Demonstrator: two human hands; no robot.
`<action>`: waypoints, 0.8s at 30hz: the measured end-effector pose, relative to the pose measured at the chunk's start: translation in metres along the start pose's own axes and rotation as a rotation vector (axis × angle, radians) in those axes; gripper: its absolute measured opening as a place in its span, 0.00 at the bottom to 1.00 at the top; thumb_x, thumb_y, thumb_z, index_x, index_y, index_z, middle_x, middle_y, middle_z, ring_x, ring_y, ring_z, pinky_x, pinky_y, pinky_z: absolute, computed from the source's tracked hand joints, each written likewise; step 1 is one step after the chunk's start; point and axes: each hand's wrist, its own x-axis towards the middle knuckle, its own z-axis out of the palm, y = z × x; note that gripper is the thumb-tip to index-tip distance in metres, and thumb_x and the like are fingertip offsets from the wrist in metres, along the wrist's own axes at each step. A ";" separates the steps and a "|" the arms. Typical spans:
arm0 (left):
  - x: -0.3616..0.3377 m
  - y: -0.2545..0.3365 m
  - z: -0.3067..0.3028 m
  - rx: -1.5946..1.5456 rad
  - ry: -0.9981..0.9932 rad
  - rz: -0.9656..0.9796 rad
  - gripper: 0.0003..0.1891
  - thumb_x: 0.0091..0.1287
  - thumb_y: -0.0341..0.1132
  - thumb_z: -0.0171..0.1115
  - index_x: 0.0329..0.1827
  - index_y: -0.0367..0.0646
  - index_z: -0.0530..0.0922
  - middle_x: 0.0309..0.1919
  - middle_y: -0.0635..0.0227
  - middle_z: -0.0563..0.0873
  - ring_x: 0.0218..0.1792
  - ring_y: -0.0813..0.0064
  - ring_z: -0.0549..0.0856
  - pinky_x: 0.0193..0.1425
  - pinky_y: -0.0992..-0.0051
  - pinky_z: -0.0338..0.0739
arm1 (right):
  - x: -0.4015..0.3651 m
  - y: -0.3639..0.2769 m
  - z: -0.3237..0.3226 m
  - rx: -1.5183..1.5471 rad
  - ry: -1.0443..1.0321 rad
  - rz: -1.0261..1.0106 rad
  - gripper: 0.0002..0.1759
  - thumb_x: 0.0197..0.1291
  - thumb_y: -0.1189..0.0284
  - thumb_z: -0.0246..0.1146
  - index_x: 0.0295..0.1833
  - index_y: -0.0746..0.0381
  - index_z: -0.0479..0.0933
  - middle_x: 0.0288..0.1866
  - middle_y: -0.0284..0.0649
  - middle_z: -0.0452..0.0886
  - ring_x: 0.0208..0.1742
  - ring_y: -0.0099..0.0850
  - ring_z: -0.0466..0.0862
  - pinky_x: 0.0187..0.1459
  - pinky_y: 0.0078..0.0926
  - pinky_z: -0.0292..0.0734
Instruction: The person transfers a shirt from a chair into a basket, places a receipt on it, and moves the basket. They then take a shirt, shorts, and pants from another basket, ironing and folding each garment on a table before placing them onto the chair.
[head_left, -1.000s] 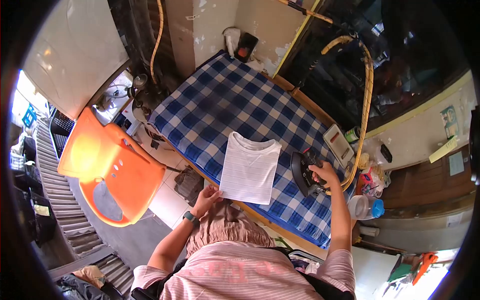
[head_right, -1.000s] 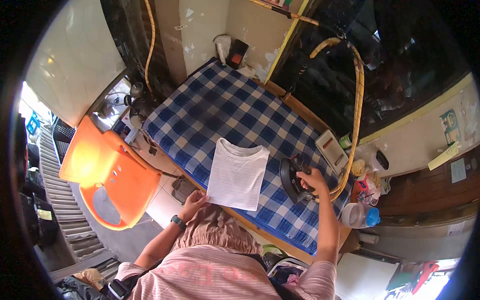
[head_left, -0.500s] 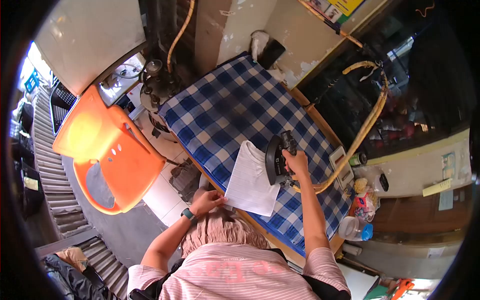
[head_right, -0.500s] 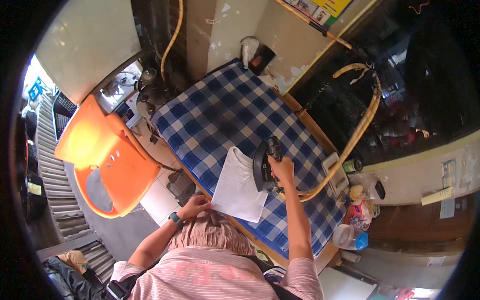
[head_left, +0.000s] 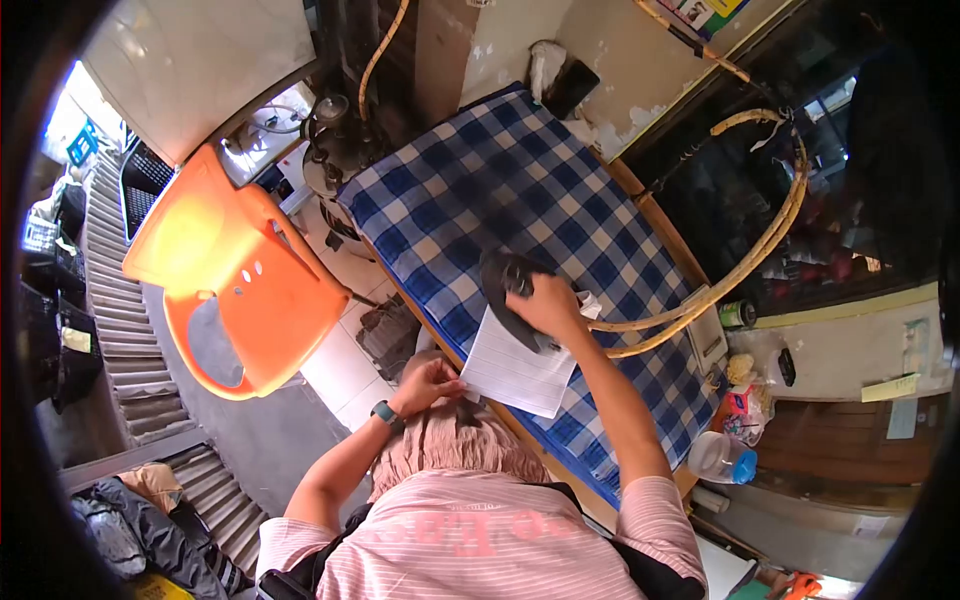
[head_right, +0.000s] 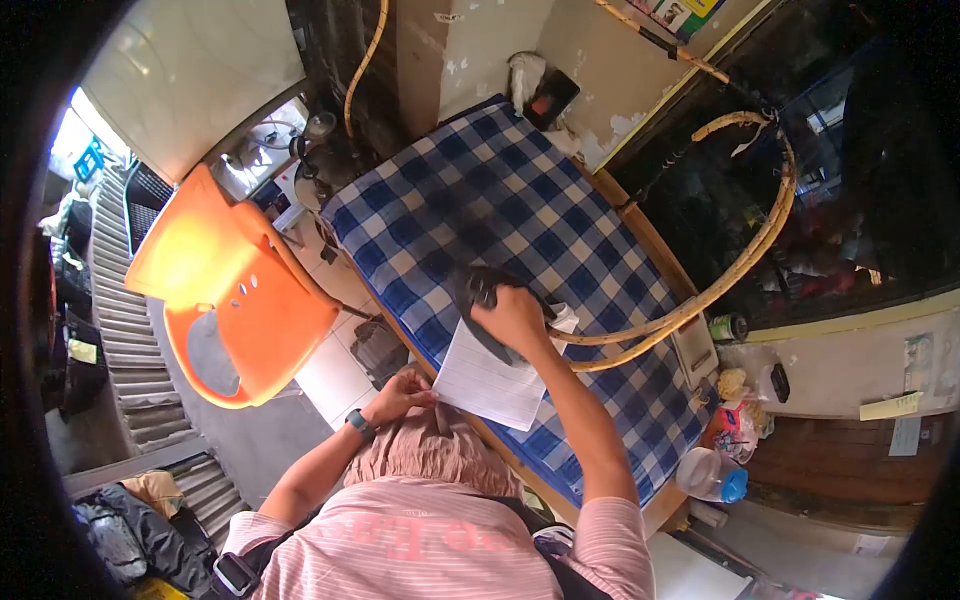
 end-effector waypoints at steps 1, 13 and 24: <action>-0.002 0.002 0.002 0.031 0.034 -0.011 0.09 0.68 0.24 0.62 0.42 0.40 0.68 0.42 0.59 0.84 0.44 0.69 0.86 0.50 0.71 0.84 | -0.020 -0.002 0.000 -0.093 -0.019 -0.068 0.25 0.47 0.55 0.65 0.38 0.69 0.80 0.33 0.60 0.83 0.40 0.56 0.84 0.44 0.45 0.80; -0.005 0.016 0.010 0.080 -0.054 -0.002 0.21 0.68 0.32 0.63 0.61 0.35 0.70 0.44 0.67 0.83 0.44 0.75 0.85 0.52 0.76 0.81 | -0.153 0.139 -0.015 0.086 0.232 0.472 0.23 0.51 0.54 0.67 0.38 0.66 0.82 0.24 0.50 0.82 0.28 0.43 0.84 0.35 0.40 0.79; 0.046 -0.021 0.028 0.265 0.213 0.139 0.20 0.59 0.40 0.74 0.46 0.34 0.79 0.36 0.71 0.82 0.35 0.82 0.78 0.38 0.79 0.73 | -0.186 0.169 0.012 -0.730 1.112 0.312 0.20 0.65 0.64 0.62 0.57 0.60 0.66 0.61 0.54 0.67 0.65 0.50 0.66 0.58 0.52 0.64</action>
